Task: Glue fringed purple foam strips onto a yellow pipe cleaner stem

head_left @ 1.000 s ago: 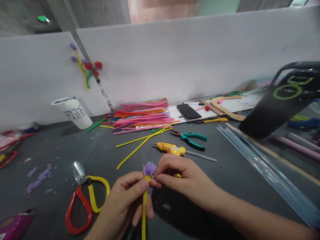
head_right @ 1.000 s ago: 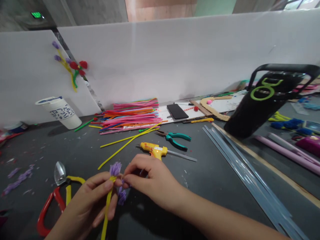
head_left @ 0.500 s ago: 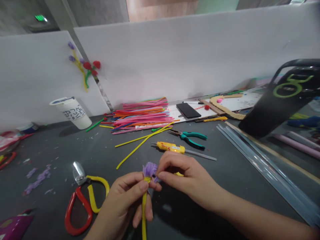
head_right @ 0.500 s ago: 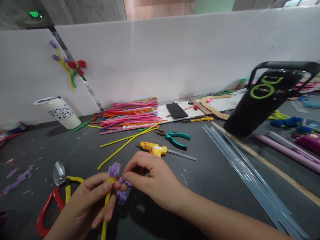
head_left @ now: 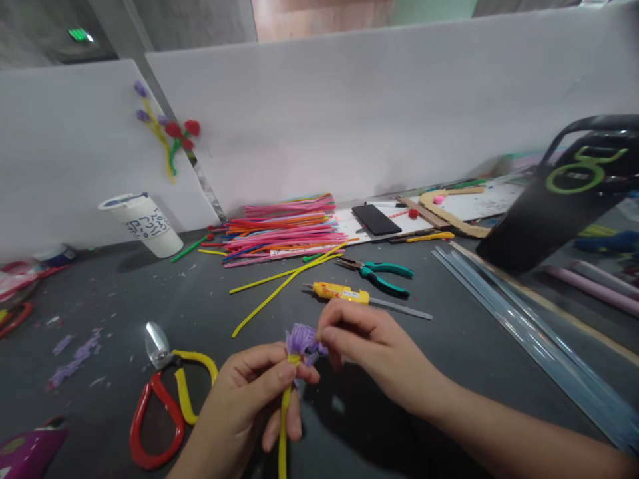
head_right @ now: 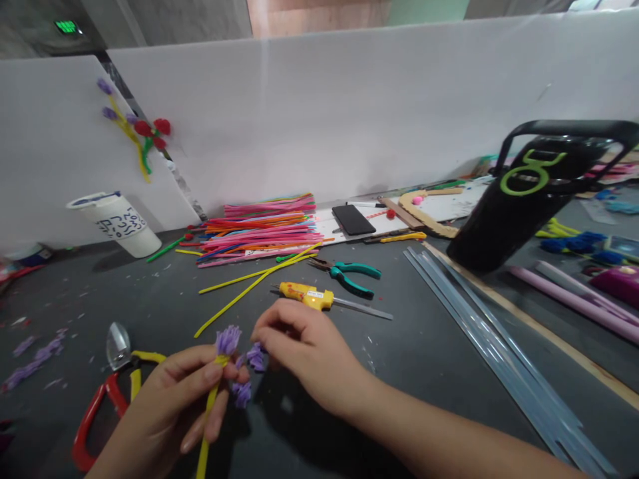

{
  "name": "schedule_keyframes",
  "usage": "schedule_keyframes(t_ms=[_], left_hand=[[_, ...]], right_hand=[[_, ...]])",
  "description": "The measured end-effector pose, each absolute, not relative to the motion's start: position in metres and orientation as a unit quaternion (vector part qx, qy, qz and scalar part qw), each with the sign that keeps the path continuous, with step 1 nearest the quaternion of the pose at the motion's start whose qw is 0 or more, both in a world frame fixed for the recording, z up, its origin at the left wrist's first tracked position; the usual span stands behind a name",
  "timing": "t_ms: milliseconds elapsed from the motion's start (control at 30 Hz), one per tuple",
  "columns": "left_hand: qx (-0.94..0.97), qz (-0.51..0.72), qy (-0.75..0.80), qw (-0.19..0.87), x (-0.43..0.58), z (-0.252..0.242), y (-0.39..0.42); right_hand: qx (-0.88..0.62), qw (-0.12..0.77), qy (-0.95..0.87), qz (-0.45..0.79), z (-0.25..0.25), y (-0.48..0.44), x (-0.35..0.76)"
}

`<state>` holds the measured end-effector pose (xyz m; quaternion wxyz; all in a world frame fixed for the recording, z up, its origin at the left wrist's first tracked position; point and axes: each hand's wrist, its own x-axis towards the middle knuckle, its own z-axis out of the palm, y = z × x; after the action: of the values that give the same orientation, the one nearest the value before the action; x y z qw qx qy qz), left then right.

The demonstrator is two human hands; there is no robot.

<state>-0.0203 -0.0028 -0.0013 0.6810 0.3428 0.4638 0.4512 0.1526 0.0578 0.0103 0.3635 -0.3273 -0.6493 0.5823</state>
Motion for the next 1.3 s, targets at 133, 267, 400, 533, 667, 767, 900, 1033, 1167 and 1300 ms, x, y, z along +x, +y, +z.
schedule_keyframes(t_ms=[133, 267, 400, 533, 667, 767, 900, 1033, 1167, 1300], left_hand=[[0.341, 0.450, 0.466, 0.681, -0.0208, 0.0004, -0.0020], [0.337, 0.456, 0.466, 0.680, -0.0208, -0.0006, -0.0020], [0.336, 0.465, 0.470, 0.671, -0.0194, -0.0002, -0.0020], [0.333, 0.467, 0.470, 0.671, -0.0185, 0.0011, -0.0004], [0.337, 0.461, 0.470, 0.673, -0.0193, 0.0009, -0.0005], [0.337, 0.463, 0.480, 0.664, -0.0195, 0.0005, -0.0017], [0.332, 0.465, 0.482, 0.664, -0.0196, 0.0000, -0.0024], [0.341, 0.459, 0.472, 0.671, -0.0210, -0.0027, -0.0018], [0.342, 0.451, 0.474, 0.675, -0.0201, -0.0047, -0.0021], [0.349, 0.447, 0.492, 0.660, -0.0178, -0.0044, -0.0045]], right_hand=[[-0.365, 0.359, -0.643, 0.570, 0.0085, 0.0607, 0.1539], [-0.336, 0.331, -0.684, 0.556, 0.0090, 0.0574, 0.1501], [-0.318, 0.315, -0.651, 0.613, 0.0083, 0.0556, 0.1493], [-0.327, 0.308, -0.650, 0.613, 0.0051, 0.0553, 0.1528], [-0.332, 0.289, -0.660, 0.609, 0.0042, 0.0541, 0.1525], [-0.320, 0.279, -0.608, 0.671, 0.0051, 0.0547, 0.1493], [-0.312, 0.304, -0.543, 0.718, 0.0058, 0.0566, 0.1471], [-0.301, 0.310, -0.576, 0.694, 0.0076, 0.0558, 0.1480], [-0.311, 0.308, -0.632, 0.640, 0.0096, 0.0533, 0.1481], [-0.329, 0.334, -0.655, 0.592, 0.0115, 0.0520, 0.1501]])
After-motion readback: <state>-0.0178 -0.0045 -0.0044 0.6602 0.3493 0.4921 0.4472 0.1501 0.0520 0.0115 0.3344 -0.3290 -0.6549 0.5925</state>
